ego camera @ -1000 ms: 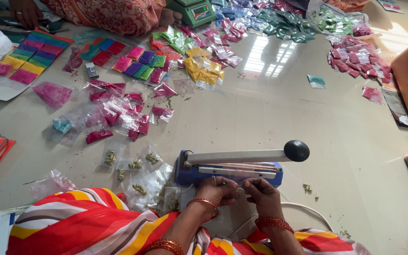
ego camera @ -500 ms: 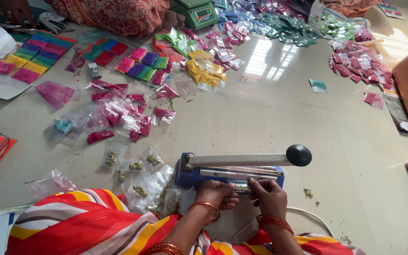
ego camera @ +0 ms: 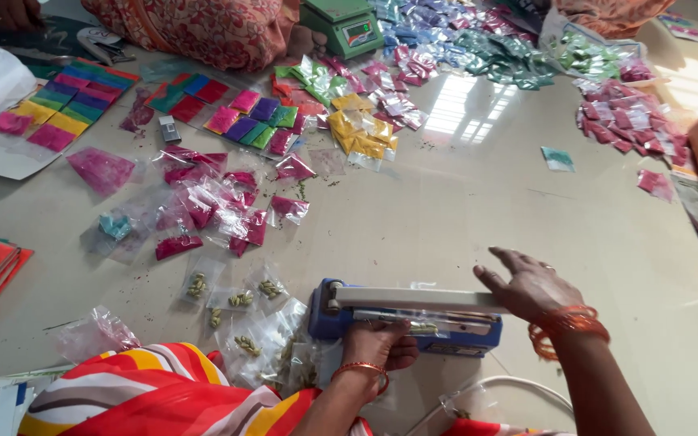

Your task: Sealing small plastic bags containing decorative items using a manual impulse heat sealer.

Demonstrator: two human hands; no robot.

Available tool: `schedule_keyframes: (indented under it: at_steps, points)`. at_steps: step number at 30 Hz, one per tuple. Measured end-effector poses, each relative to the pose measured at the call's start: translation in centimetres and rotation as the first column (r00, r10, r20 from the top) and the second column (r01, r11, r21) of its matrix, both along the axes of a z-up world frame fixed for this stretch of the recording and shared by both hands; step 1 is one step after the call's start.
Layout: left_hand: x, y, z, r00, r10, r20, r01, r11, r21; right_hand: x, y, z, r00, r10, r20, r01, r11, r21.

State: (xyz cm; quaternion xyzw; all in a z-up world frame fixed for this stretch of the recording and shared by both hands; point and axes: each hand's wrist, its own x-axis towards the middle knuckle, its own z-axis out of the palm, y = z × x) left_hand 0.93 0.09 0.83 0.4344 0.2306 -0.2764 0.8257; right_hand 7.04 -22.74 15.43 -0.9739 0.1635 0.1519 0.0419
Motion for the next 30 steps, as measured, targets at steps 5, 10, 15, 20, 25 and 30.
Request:
schedule_keyframes:
  at_steps: [5,10,15,20,25,30]
  points:
    - [0.2,0.2,-0.2,0.999,0.036,-0.019,-0.036,0.999,0.011,1.9,1.9,-2.8,0.986,0.009,-0.167,-0.033,0.989,-0.144]
    - [0.0,-0.3,-1.0,0.998,0.042,-0.051,-0.042,0.999,-0.004,1.8,1.3,-3.4,0.981,-0.099,-0.168,0.090,0.994,-0.062]
    - [-0.4,0.1,-0.8,0.997,0.054,-0.061,-0.052,0.998,0.038,1.3,2.1,-2.2,0.984,-0.163,-0.078,0.167,0.985,0.048]
    - [-1.7,0.8,-2.3,1.000,0.014,0.011,-0.015,0.997,0.071,-0.7,2.4,-2.3,0.968,-0.225,0.110,0.217,0.973,0.076]
    - [-2.5,2.7,-3.3,0.998,0.015,0.061,-0.023,0.990,0.140,-3.1,2.2,-4.3,0.923,-0.183,0.338,0.154,0.982,0.110]
    - [-3.0,3.5,-4.3,0.995,0.091,0.049,-0.099,0.977,0.188,-7.2,2.0,-7.6,0.745,0.100,0.660,-0.066,0.995,-0.076]
